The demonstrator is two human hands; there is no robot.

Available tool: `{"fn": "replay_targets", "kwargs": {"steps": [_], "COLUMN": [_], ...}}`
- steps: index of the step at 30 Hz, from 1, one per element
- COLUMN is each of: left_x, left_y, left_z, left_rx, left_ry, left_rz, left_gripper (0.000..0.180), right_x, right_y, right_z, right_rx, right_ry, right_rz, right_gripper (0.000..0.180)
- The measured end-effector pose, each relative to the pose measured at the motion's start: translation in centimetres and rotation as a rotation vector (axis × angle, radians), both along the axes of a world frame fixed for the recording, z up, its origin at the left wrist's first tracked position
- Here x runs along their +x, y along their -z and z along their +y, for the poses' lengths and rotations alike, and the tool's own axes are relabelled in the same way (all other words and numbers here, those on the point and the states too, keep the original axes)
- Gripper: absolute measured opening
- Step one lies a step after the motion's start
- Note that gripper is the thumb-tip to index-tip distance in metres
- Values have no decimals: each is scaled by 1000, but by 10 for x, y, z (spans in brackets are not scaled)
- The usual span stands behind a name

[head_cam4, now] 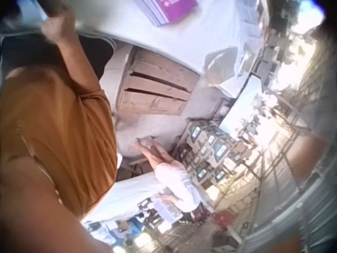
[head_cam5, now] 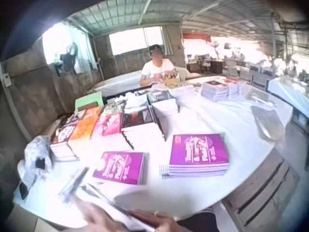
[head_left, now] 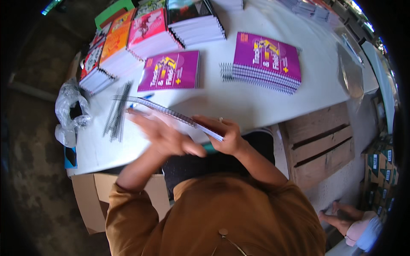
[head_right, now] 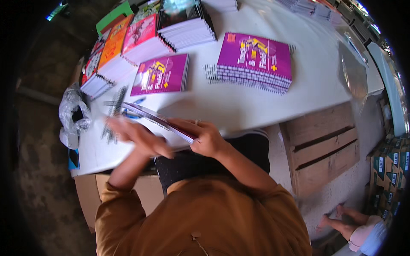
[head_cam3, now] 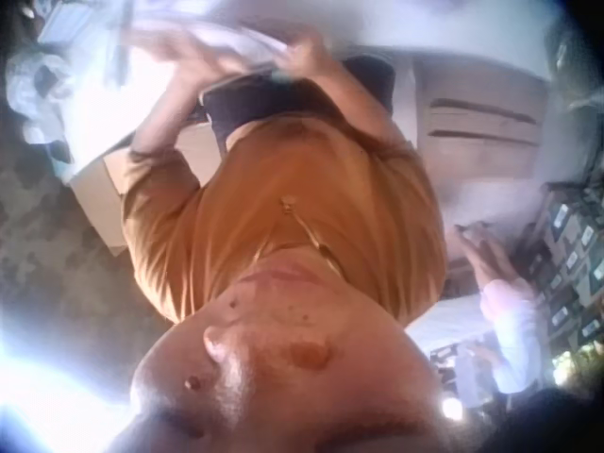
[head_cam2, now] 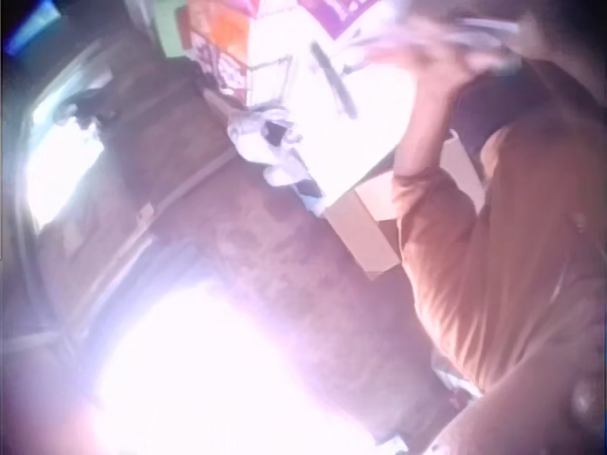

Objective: The person threads a plastic spiral coil through the punched holes of a notebook cover and pages by hand, turning the coil to advance it through the stack and then folding the coil ends.

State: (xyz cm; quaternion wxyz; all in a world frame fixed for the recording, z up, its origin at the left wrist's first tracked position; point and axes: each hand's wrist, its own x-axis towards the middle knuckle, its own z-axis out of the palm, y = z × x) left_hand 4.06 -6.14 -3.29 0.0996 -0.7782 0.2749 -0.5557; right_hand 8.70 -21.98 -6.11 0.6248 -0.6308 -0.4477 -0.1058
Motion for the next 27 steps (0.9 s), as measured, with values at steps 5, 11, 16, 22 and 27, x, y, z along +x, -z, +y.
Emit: {"fn": "replay_targets", "kwargs": {"steps": [5,11,16,22,27], "left_x": [-1,-17,-10,13,23], "left_y": [33,31,14,-15,-58], "left_z": [-4,-13,-16,-21,-26], "left_rx": [-387,-197,-74,-369,-277], "left_ry": [224,277,126,131,294], "left_rz": [487,379,331,619,858], "left_gripper": [103,101,97,51,29], "right_x": [-1,7,13,5,11], "right_y": [-8,-11,-9,2,7], "right_z": [4,6,2,-1,-1], "right_rx": [25,-14,66,-64,-15], "right_ry": [-42,41,30,-138,-39], "right_rz": [61,-224,-40,171,296], "right_gripper": [37,44,46,48,15]}}
